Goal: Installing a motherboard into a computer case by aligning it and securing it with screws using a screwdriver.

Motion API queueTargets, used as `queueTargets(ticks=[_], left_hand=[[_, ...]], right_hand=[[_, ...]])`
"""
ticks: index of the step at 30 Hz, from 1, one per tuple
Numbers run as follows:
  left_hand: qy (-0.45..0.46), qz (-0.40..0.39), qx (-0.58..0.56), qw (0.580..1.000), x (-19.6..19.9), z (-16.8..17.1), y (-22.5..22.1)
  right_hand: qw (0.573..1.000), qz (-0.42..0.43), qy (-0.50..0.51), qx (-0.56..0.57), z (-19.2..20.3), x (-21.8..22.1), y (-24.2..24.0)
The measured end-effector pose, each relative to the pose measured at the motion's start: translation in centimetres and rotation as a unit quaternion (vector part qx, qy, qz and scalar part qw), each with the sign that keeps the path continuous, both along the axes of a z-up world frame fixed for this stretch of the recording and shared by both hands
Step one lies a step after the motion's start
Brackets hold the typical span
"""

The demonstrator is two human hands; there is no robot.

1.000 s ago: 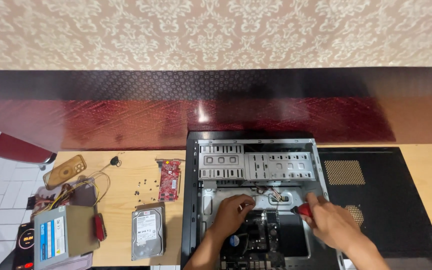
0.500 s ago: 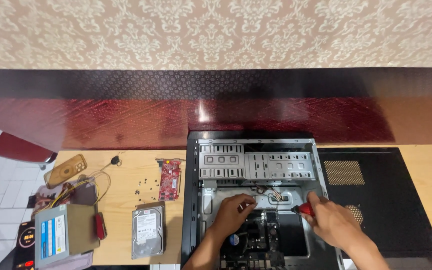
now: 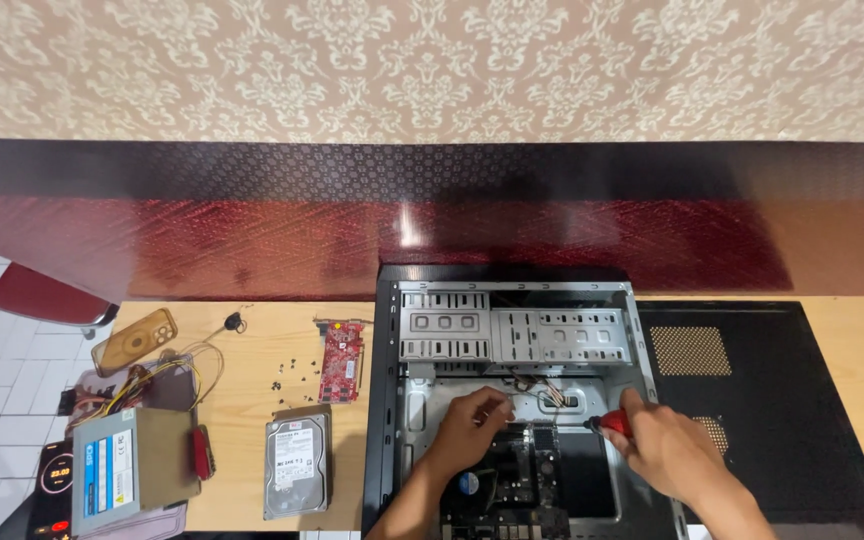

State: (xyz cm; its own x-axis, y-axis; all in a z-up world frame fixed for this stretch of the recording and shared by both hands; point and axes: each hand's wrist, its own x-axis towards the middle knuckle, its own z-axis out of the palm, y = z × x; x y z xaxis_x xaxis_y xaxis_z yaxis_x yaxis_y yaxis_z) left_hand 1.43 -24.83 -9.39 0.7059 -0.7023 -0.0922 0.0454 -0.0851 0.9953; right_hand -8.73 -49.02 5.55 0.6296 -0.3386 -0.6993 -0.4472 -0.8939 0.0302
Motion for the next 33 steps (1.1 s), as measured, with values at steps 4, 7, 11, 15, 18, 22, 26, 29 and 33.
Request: queueTargets(ticks=[4,7,11,15,18,22,26,29,33], left_hand=[[0.144,-0.068,-0.12,0.98,0.3,-0.8,0.4],[0.174,-0.1,-0.168,0.965,0.3,-2.1,1.1],[0.182,-0.115,-0.21,0.954,0.3,-2.2,1.4],[0.184,-0.121,-0.212,0.952,0.3,-2.1,1.6],[0.173,-0.122,-0.216,0.953,0.5,-1.3,1.6],[0.115,-0.094,-0.161,0.976,0.9,-0.5,1.5],[0.075,-0.046,-0.1,0.991,0.6,0.3,1.1],[0.071,0.002,-0.02,0.997,0.4,0.2,0.8],[-0.038,-0.021,0.055,0.998,0.6,-0.3,0.3]], right_hand=[[1.0,-0.006,0.012,0.007,0.3,0.2,0.4],[1.0,0.004,-0.022,-0.004,-0.6,-0.1,-0.2],[1.0,-0.005,-0.014,0.01,-0.2,-0.1,-0.1],[1.0,0.011,-0.021,0.009,-1.1,-0.6,-0.9],[1.0,0.013,-0.022,0.004,-0.9,-0.5,-1.0],[0.999,0.035,-0.035,-0.017,-0.9,-0.4,-0.5],[0.997,0.037,-0.039,-0.062,-0.6,-0.3,0.0],[0.999,-0.004,-0.002,0.036,0.3,-0.1,0.2],[1.0,0.012,-0.004,-0.029,-0.3,0.2,-0.5]])
